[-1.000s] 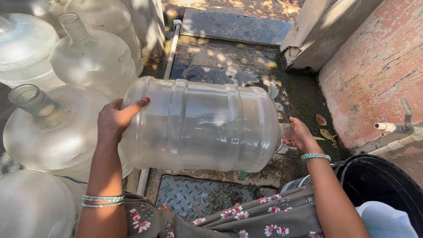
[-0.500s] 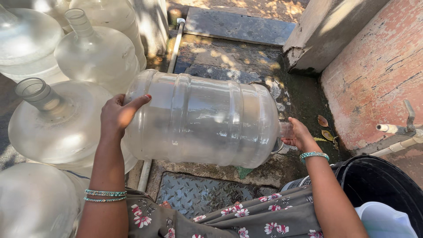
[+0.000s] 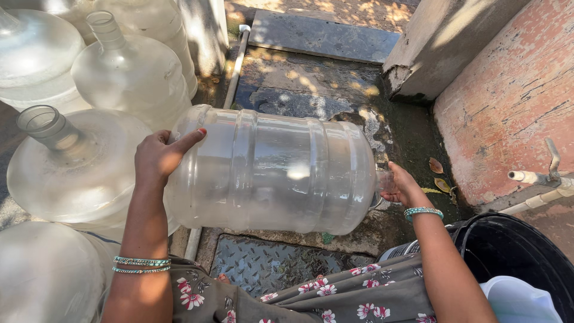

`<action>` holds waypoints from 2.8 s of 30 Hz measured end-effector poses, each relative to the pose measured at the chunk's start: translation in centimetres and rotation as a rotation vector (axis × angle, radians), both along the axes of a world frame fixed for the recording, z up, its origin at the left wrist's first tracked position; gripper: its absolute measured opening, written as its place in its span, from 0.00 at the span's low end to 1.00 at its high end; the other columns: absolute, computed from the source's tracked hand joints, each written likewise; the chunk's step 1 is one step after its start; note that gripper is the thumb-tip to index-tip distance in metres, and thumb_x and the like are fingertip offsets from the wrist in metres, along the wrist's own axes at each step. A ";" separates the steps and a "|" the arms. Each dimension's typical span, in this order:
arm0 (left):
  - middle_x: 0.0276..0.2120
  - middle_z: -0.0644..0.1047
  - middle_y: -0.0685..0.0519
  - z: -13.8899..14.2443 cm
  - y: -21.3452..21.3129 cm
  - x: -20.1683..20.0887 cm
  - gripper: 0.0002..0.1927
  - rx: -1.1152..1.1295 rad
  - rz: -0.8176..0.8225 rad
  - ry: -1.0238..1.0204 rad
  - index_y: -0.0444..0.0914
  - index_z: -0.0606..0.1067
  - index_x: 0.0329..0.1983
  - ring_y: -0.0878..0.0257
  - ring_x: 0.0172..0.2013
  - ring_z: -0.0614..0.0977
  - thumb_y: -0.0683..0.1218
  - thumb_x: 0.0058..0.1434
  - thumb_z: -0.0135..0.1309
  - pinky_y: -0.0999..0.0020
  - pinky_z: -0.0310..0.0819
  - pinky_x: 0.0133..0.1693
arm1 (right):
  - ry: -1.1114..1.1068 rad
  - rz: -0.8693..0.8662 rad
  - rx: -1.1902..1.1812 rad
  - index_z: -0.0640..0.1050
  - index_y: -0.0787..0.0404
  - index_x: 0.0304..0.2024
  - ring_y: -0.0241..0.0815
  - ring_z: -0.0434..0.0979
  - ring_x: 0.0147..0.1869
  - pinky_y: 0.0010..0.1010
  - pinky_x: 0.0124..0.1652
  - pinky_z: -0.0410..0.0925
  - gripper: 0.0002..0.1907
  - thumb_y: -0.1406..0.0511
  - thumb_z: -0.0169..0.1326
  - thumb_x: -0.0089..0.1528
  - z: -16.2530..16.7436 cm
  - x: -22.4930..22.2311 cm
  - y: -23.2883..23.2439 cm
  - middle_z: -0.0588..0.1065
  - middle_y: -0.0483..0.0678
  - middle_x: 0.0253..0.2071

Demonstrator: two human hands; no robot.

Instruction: The person scrubs the outside of a large plastic water jug with a green sponge, pours water over it from a white plastic pitcher, then holds the jug over a drain and shakes and tilts it to rinse and drain it, working next to a row of similar jugs.

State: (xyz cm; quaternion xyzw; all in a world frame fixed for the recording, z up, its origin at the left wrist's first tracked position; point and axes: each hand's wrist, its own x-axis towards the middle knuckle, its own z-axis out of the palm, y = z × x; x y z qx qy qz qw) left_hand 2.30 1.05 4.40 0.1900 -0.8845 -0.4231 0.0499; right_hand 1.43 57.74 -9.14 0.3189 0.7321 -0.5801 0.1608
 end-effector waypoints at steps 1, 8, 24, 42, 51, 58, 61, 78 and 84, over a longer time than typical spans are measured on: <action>0.19 0.72 0.49 0.0 0.0 0.0 0.38 0.003 0.001 0.020 0.34 0.69 0.17 0.58 0.21 0.72 0.72 0.44 0.66 0.60 0.67 0.27 | 0.003 -0.006 -0.005 0.73 0.64 0.42 0.41 0.75 0.26 0.28 0.25 0.70 0.33 0.42 0.34 0.69 0.1 0.1 -0.1 0.75 0.51 0.31; 0.22 0.76 0.48 0.1 0.2 0.2 0.34 0.028 -0.017 0.085 0.34 0.75 0.21 0.58 0.26 0.77 0.71 0.44 0.65 0.62 0.70 0.33 | 0.043 -0.020 -0.010 0.74 0.63 0.42 0.40 0.75 0.26 0.28 0.26 0.71 0.33 0.42 0.35 0.69 0.9 0.3 -0.5 0.75 0.51 0.31; 0.22 0.77 0.48 1.5 0.0 1.1 0.37 0.015 -0.054 0.200 0.32 0.77 0.28 0.57 0.26 0.78 0.72 0.45 0.64 0.62 0.71 0.32 | 0.060 0.010 -0.015 0.72 0.64 0.45 0.40 0.74 0.30 0.30 0.30 0.73 0.32 0.43 0.34 0.70 0.8 0.4 -0.5 0.75 0.51 0.32; 0.30 0.82 0.43 -0.9 0.1 -0.7 0.44 -0.004 -0.012 -0.085 0.30 0.83 0.34 0.53 0.34 0.83 0.76 0.40 0.62 0.59 0.74 0.41 | -0.013 -0.044 -0.038 0.68 0.61 0.58 0.48 0.79 0.37 0.35 0.32 0.75 0.30 0.46 0.34 0.69 -0.7 0.1 -1.4 0.76 0.54 0.44; 0.38 0.80 0.50 1.9 -1.6 1.6 0.32 0.556 -0.274 0.573 0.31 0.79 0.50 0.66 0.36 0.79 0.57 0.51 0.68 0.71 0.72 0.41 | 0.624 -0.042 -0.079 0.71 0.59 0.43 0.39 0.77 0.37 0.29 0.34 0.76 0.23 0.49 0.34 0.73 6.9 2.3 -1.8 0.75 0.49 0.36; 0.38 0.82 0.49 1.9 -0.3 0.6 0.33 0.456 -0.209 0.455 0.31 0.78 0.50 0.63 0.37 0.83 0.61 0.52 0.66 0.68 0.76 0.42 | 0.455 -0.135 -0.175 0.74 0.61 0.46 0.38 0.75 0.33 0.26 0.29 0.70 0.27 0.47 0.35 0.74 6.2 2.4 -0.5 0.76 0.50 0.35; 0.33 0.82 0.50 1.5 0.9 0.7 0.32 0.207 -0.110 0.254 0.33 0.81 0.45 0.61 0.34 0.83 0.63 0.49 0.65 0.66 0.75 0.40 | 0.186 -0.085 -0.084 0.75 0.63 0.47 0.41 0.74 0.27 0.27 0.25 0.66 0.32 0.44 0.32 0.71 2.7 1.3 0.6 0.77 0.53 0.33; 0.31 0.82 0.51 1.9 0.7 1.6 0.29 0.307 -0.138 0.390 0.31 0.81 0.42 0.67 0.32 0.80 0.60 0.50 0.66 0.73 0.72 0.38 | 0.194 -0.083 -0.136 0.75 0.65 0.51 0.43 0.78 0.31 0.27 0.26 0.69 0.31 0.45 0.39 0.70 0.9 0.6 1.0 0.77 0.55 0.40; 0.24 0.80 0.51 0.9 0.0 0.7 0.31 0.092 -0.055 0.250 0.35 0.83 0.36 0.62 0.28 0.79 0.67 0.48 0.63 0.69 0.71 0.35 | 0.063 -0.024 -0.045 0.70 0.59 0.53 0.42 0.76 0.28 0.28 0.24 0.66 0.28 0.44 0.37 0.68 0.0 0.3 0.7 0.77 0.53 0.36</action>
